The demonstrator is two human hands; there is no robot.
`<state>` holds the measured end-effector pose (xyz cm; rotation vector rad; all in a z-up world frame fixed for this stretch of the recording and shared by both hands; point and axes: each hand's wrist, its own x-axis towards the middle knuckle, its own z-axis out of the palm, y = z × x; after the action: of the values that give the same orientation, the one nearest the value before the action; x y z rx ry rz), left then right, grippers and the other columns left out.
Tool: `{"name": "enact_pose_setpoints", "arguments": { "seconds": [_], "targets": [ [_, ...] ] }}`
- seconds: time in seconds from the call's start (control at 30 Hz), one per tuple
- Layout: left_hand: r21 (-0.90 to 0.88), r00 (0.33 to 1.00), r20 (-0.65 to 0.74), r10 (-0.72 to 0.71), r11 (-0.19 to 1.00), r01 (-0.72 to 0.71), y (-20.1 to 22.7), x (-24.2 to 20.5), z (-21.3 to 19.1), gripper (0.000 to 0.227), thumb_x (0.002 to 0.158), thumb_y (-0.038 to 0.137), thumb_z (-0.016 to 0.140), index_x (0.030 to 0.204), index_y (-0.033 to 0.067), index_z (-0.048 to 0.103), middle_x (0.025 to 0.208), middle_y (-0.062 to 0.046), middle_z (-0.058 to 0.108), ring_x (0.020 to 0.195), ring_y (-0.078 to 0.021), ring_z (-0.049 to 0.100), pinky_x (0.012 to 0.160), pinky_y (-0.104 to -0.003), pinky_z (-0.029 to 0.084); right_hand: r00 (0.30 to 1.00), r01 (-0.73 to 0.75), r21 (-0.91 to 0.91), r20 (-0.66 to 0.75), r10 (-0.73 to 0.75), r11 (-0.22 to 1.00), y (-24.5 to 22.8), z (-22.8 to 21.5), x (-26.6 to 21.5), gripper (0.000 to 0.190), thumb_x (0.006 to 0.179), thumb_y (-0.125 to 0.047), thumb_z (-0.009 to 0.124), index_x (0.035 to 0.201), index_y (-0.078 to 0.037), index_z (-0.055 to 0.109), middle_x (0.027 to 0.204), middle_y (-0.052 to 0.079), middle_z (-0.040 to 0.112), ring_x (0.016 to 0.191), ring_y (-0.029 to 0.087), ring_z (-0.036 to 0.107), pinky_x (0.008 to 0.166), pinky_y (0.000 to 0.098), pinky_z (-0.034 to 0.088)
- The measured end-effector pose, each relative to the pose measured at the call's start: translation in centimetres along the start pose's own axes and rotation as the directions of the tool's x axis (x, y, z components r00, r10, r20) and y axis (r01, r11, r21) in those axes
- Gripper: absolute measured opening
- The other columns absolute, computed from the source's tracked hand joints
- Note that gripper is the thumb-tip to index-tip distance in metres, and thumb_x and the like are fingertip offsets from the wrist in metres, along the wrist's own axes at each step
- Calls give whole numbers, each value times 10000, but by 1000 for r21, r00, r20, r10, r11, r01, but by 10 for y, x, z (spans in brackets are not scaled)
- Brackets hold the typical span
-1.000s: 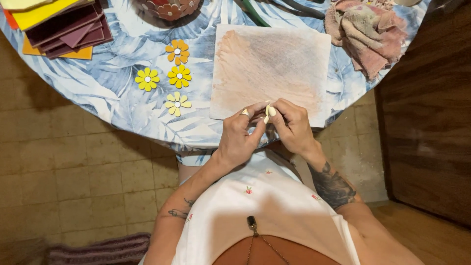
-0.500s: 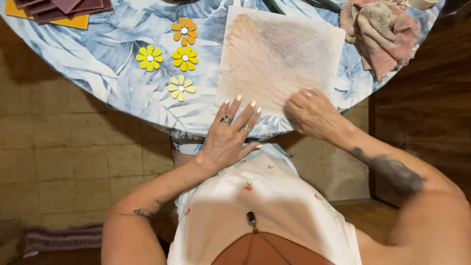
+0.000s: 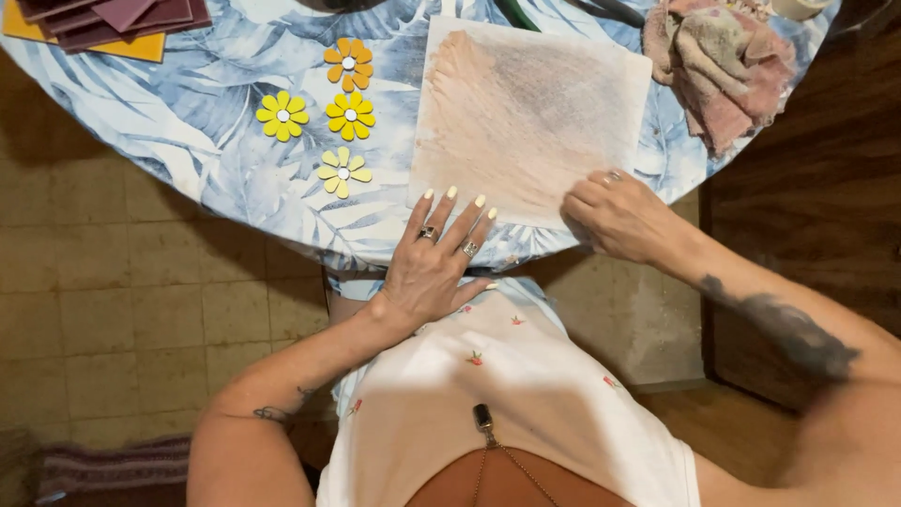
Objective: Sanding the edges of small flower-shaped mosaic tiles using a sheet of sandpaper on a table.
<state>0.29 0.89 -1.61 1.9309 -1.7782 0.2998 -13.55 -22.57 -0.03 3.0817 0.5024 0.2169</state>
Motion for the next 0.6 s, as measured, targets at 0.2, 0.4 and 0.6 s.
{"name": "enact_pose_setpoints", "arguments": {
  "seconds": [0.2,0.4,0.6],
  "targets": [
    [8,1000,2,5,1000,-5,1,0,1,706,636,508,603,1170,59,487,1189,-126,479,1112,-377,424,1012,-515,210,977,63,129,-208,-35,990,-11,-6,97,158,799,-118,404,657,-70,455,630,86,417,562,282,457,506,382,366],
    [10,1000,-17,2,1000,-2,0,0,0,704,616,500,614,1163,73,495,1166,-110,493,1091,-362,445,1007,-504,228,959,122,57,-264,-103,991,-3,4,126,184,809,-157,390,640,-113,445,609,50,394,547,243,450,530,354,379],
    [-19,998,-66,-3,1000,2,1,1,0,663,639,494,601,1143,72,512,1151,-109,506,1079,-362,457,1005,-502,227,990,-113,-17,82,114,993,6,-19,-40,79,719,-74,427,687,-98,495,632,58,453,589,246,482,540,341,393]
  ]
}}
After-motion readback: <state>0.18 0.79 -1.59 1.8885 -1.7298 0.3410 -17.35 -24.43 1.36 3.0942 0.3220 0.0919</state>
